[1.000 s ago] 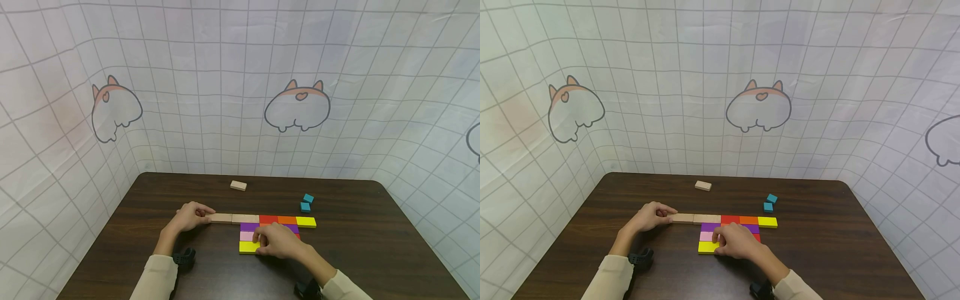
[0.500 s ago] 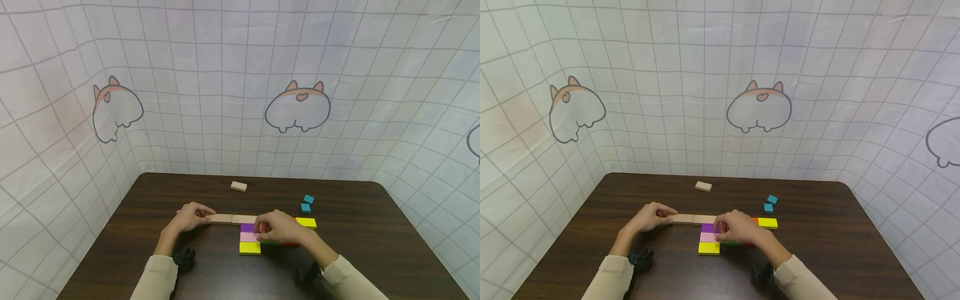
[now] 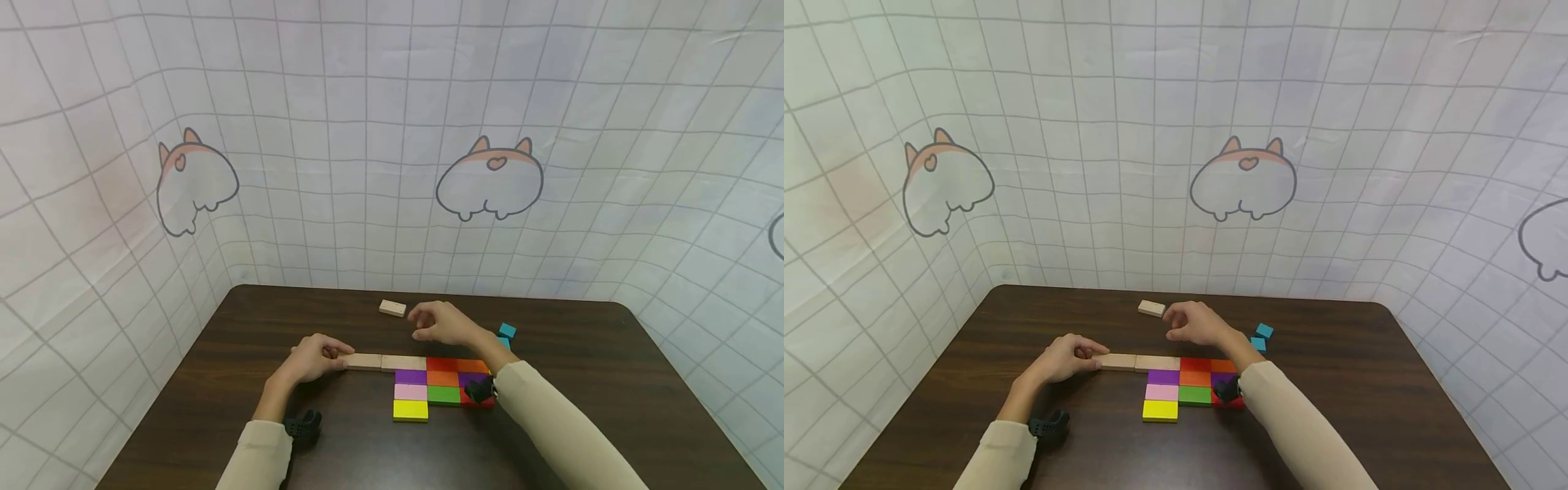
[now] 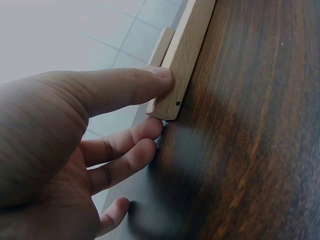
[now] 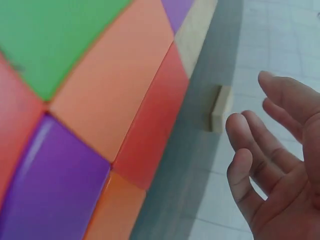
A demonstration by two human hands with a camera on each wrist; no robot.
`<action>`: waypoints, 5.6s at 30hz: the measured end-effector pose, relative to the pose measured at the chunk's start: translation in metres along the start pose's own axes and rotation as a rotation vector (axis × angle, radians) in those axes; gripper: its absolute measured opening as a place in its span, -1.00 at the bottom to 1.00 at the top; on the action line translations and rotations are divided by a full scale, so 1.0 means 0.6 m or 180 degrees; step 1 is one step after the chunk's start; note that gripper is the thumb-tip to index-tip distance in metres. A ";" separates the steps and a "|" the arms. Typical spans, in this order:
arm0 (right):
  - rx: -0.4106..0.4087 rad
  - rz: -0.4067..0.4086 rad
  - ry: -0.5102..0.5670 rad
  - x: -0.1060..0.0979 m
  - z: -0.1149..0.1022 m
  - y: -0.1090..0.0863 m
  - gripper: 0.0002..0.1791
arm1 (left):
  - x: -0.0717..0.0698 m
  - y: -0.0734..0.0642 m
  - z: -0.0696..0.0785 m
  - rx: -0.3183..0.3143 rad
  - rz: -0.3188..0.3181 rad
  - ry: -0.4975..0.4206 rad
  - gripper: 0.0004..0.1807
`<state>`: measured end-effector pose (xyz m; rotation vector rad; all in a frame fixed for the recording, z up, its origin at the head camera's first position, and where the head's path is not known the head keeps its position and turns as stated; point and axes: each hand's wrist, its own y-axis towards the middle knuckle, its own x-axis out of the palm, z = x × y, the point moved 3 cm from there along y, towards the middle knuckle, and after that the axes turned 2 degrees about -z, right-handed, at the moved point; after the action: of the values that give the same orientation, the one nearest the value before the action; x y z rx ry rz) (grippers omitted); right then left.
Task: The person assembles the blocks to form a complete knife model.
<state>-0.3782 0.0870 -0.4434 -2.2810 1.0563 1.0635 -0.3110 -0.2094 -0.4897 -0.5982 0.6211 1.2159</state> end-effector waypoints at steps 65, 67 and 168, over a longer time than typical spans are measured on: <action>-0.0078 -0.0100 0.0062 -0.004 0.011 0.035 -0.54 | -0.002 -0.003 0.003 -0.0029 0.0012 0.0030 -0.79; -0.0101 -0.0083 0.0021 -0.004 0.009 0.019 -0.56 | -0.002 -0.002 0.002 -0.0032 0.0028 0.0040 -0.79; -0.0146 -0.0137 -0.0199 0.070 0.009 -0.239 -0.74 | -0.002 -0.004 0.003 0.0000 0.0036 0.0034 -0.78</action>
<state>-0.2522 0.1612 -0.4730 -2.2801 0.9637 1.1449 -0.3087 -0.2091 -0.4874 -0.6021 0.6341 1.2239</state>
